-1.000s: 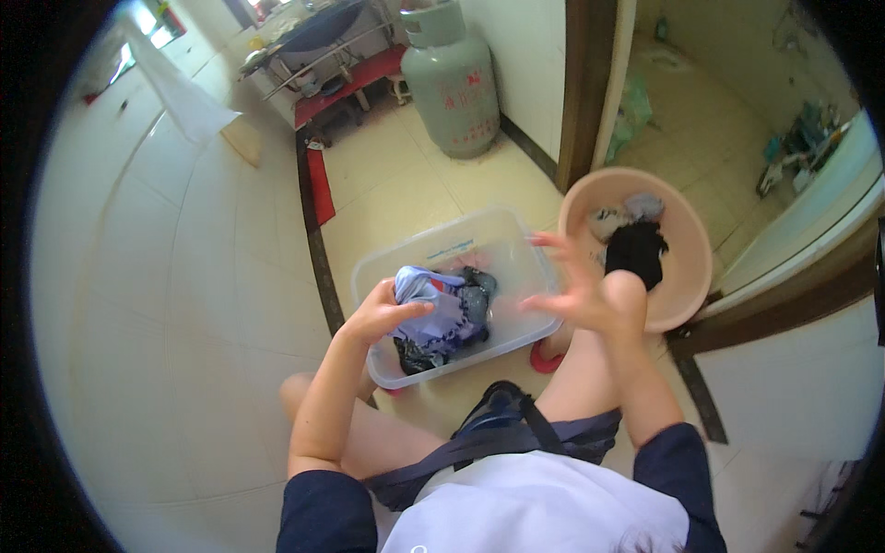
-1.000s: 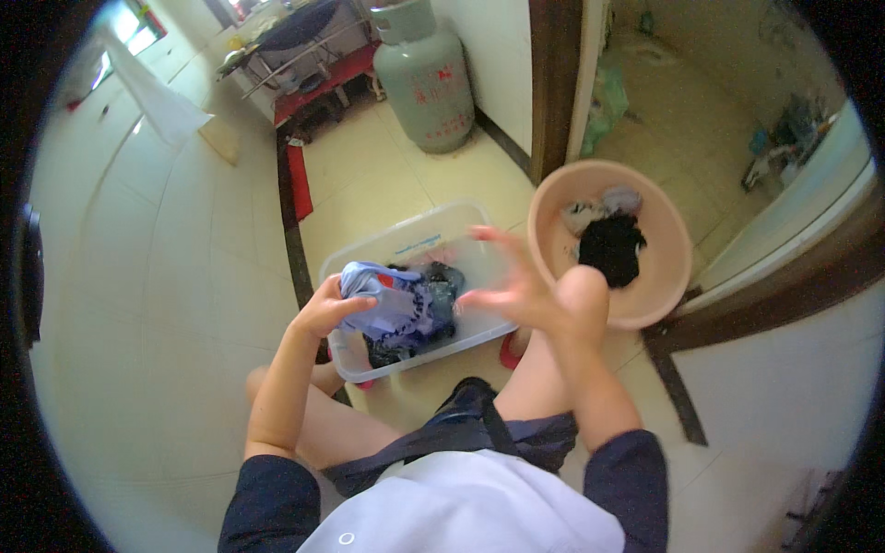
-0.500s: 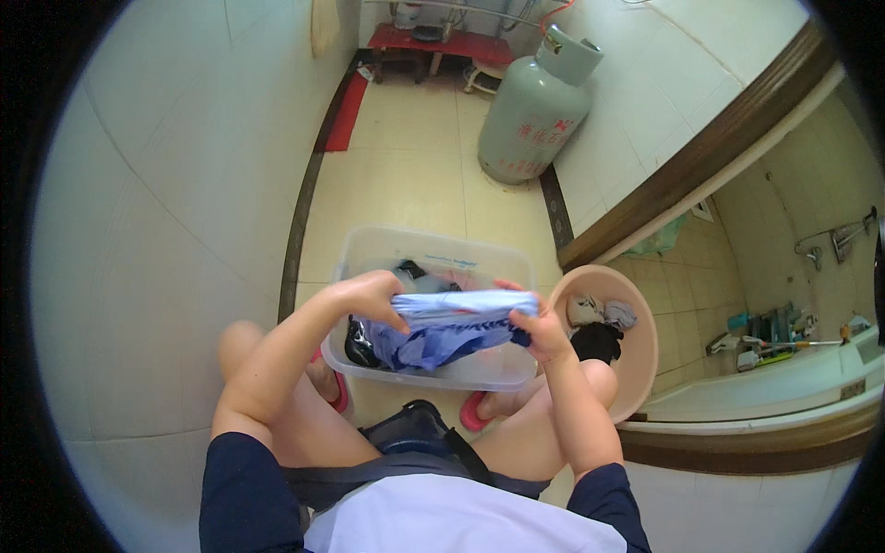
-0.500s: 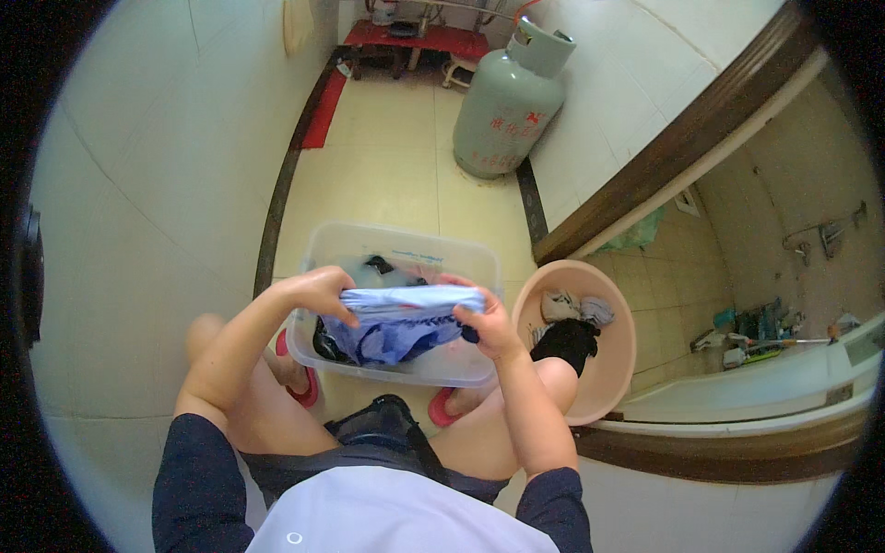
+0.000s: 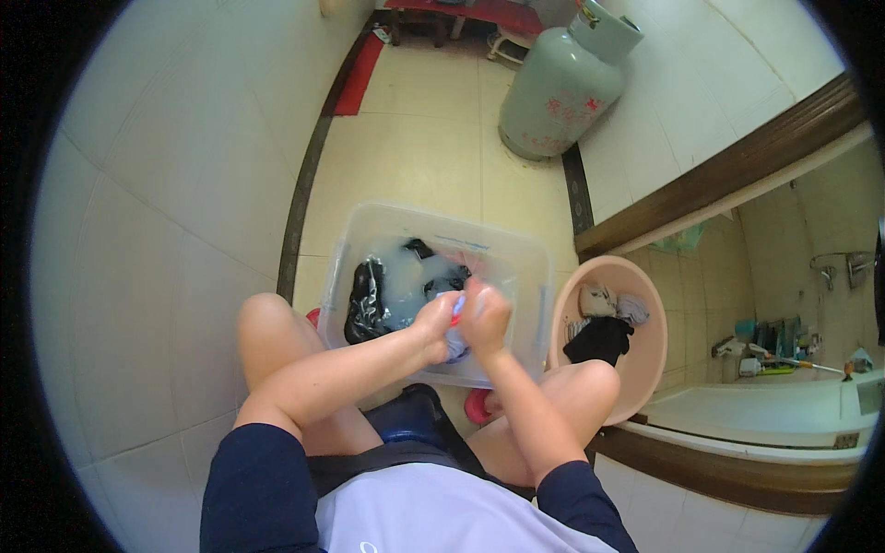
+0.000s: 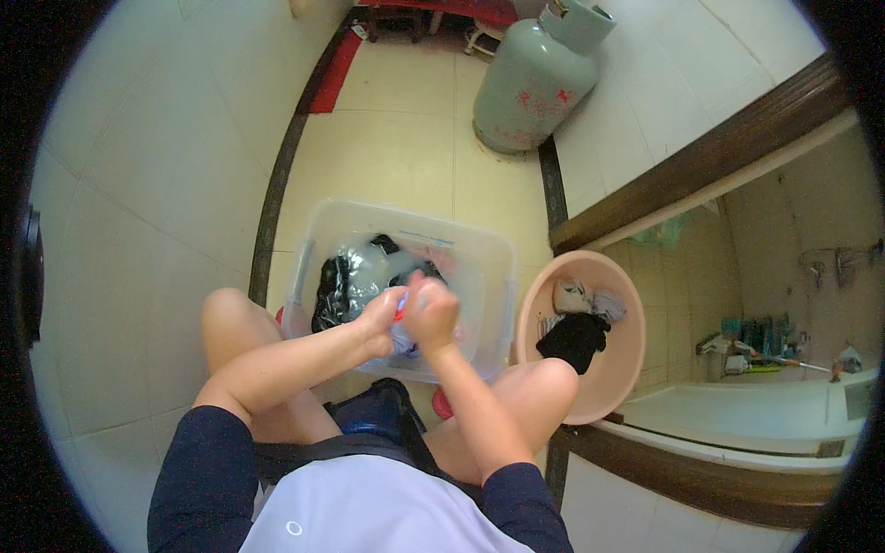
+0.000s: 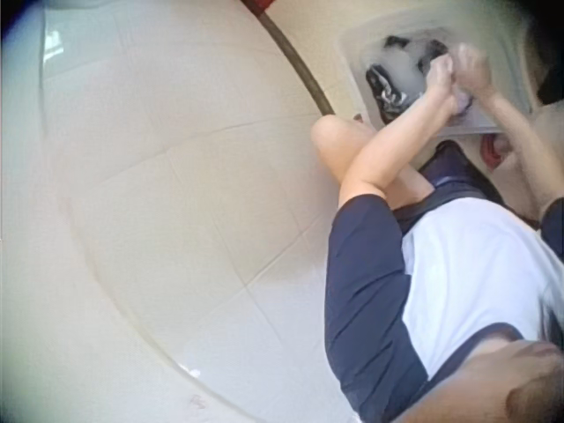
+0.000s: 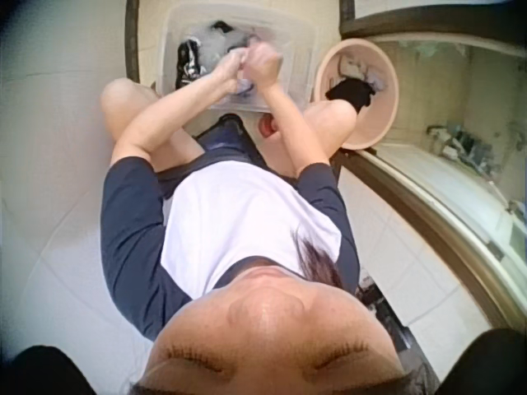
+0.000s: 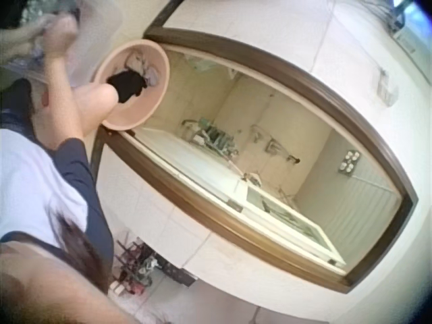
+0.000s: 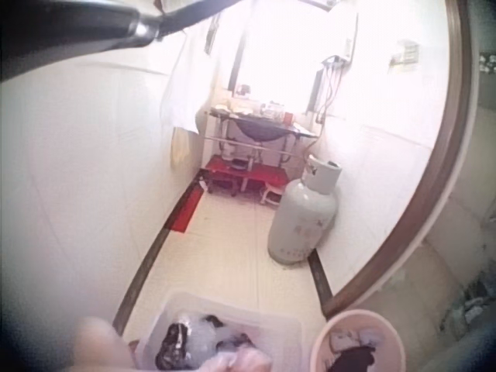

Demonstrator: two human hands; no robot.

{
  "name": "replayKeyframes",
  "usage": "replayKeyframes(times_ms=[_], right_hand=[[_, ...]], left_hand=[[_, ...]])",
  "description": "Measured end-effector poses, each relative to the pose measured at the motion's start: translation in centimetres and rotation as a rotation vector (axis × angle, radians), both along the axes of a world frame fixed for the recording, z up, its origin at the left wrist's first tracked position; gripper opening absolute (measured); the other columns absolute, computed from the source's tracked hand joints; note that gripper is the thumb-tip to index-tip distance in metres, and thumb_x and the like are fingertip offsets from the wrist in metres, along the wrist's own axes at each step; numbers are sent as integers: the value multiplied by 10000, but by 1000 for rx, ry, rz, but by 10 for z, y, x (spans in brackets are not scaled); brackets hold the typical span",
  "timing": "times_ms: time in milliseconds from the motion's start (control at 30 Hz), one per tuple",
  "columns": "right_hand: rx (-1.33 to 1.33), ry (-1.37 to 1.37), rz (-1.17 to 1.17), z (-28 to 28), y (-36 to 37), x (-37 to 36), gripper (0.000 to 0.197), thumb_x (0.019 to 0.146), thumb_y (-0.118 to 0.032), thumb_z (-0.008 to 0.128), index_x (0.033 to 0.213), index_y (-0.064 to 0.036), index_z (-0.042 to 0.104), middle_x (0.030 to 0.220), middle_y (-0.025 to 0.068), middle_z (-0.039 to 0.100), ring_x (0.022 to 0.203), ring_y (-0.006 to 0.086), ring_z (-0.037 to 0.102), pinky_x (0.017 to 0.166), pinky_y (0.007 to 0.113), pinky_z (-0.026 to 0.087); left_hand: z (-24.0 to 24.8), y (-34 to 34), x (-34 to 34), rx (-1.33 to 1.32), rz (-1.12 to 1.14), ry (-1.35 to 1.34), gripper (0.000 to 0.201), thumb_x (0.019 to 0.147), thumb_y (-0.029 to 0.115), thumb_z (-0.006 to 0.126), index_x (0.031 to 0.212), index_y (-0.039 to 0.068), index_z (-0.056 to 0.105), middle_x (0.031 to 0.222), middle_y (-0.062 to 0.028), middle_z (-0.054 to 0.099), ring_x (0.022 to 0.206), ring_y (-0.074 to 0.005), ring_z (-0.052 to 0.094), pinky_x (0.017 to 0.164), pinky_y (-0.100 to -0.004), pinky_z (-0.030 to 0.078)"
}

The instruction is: The person sits on the floor and hand-washes clothes in a clear plastic tub filled with soapy water. They scrub a dark garment, wring it out, and place it into a pink basin. They then pick up a light blue garment, apply liquid detergent from a green bottle, and scrub it thoroughly before wringing it out.

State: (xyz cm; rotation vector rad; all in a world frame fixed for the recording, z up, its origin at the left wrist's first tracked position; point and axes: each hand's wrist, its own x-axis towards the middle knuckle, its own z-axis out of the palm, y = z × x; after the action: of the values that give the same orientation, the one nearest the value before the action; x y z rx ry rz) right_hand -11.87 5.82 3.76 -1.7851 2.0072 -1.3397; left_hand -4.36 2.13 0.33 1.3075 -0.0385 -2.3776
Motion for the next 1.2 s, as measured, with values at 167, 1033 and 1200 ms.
replayKeyframes(times_ms=[167,1033,1200], right_hand=[[-360,151,313,-10,6,-1,274,806,-118,595,558,-59,495,570,126,523,512,298,527,460,403,393],[627,167,517,-1,14,-67,632,598,-177,815,1152,-83,526,1114,188,498,852,386,565,750,415,469],[422,-522,519,29,14,-83,371,690,-200,782,981,-35,623,1088,116,599,916,275,590,755,368,489]], left_hand=[[7,-4,4,83,-116,198,471,842,545,463,579,154,462,596,-38,515,561,-171,486,545,-347,409],[41,-65,78,-554,184,-64,404,890,418,554,918,16,544,761,-91,603,696,-194,596,681,-343,513],[21,-59,86,-1195,-175,-742,377,799,397,685,891,54,557,766,-30,565,754,-116,524,685,-251,433]])
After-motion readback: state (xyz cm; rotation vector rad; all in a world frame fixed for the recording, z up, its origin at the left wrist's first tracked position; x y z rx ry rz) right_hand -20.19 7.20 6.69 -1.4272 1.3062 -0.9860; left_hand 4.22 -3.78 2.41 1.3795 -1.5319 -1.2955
